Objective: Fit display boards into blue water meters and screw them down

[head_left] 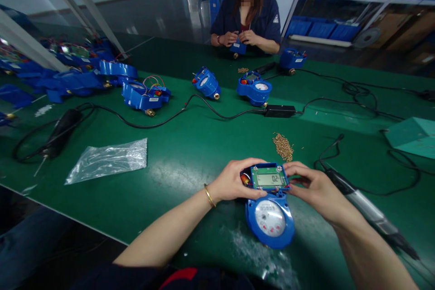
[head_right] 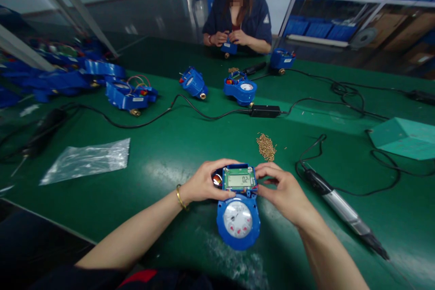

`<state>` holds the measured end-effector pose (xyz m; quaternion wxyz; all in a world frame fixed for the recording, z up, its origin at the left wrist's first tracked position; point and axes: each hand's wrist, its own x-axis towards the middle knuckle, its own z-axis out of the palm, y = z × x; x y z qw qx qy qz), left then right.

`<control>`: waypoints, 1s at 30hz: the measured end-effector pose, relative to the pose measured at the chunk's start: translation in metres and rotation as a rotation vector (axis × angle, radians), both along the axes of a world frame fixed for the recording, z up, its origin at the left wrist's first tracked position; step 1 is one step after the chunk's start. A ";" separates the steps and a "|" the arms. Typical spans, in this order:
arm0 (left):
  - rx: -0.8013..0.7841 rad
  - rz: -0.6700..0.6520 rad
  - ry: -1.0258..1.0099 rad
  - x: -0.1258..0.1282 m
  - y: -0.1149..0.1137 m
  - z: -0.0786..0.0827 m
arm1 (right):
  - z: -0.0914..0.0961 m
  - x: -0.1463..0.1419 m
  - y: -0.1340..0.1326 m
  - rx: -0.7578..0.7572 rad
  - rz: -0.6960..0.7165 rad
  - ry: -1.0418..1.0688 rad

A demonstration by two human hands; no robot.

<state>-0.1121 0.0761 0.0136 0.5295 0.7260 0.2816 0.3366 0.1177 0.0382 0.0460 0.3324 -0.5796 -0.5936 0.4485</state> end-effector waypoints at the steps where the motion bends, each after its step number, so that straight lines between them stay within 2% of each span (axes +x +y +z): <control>1: 0.005 -0.001 0.006 0.000 0.000 0.000 | 0.002 0.000 0.004 -0.034 0.024 0.007; 4: 0.018 -0.008 0.015 0.001 0.000 0.001 | 0.003 -0.002 0.013 -0.142 0.046 0.077; 10: 0.013 -0.003 0.018 0.001 0.000 0.000 | -0.004 -0.005 0.015 -0.225 -0.027 0.185; 13: 0.004 -0.011 0.017 0.003 0.000 0.001 | -0.008 -0.008 0.012 -0.274 -0.027 0.220; 17: 0.094 -0.016 -0.023 0.010 -0.003 0.001 | -0.012 -0.013 0.005 -0.310 -0.068 0.255; 23: 0.139 0.035 -0.027 0.010 -0.005 -0.004 | -0.004 -0.001 -0.012 -0.353 -0.076 0.357; 26: 0.127 0.045 -0.021 0.009 -0.005 -0.005 | -0.004 0.005 -0.028 -0.282 -0.185 0.383; 30: 0.121 0.037 -0.013 0.011 -0.006 -0.003 | -0.014 -0.009 -0.056 0.003 -0.517 0.237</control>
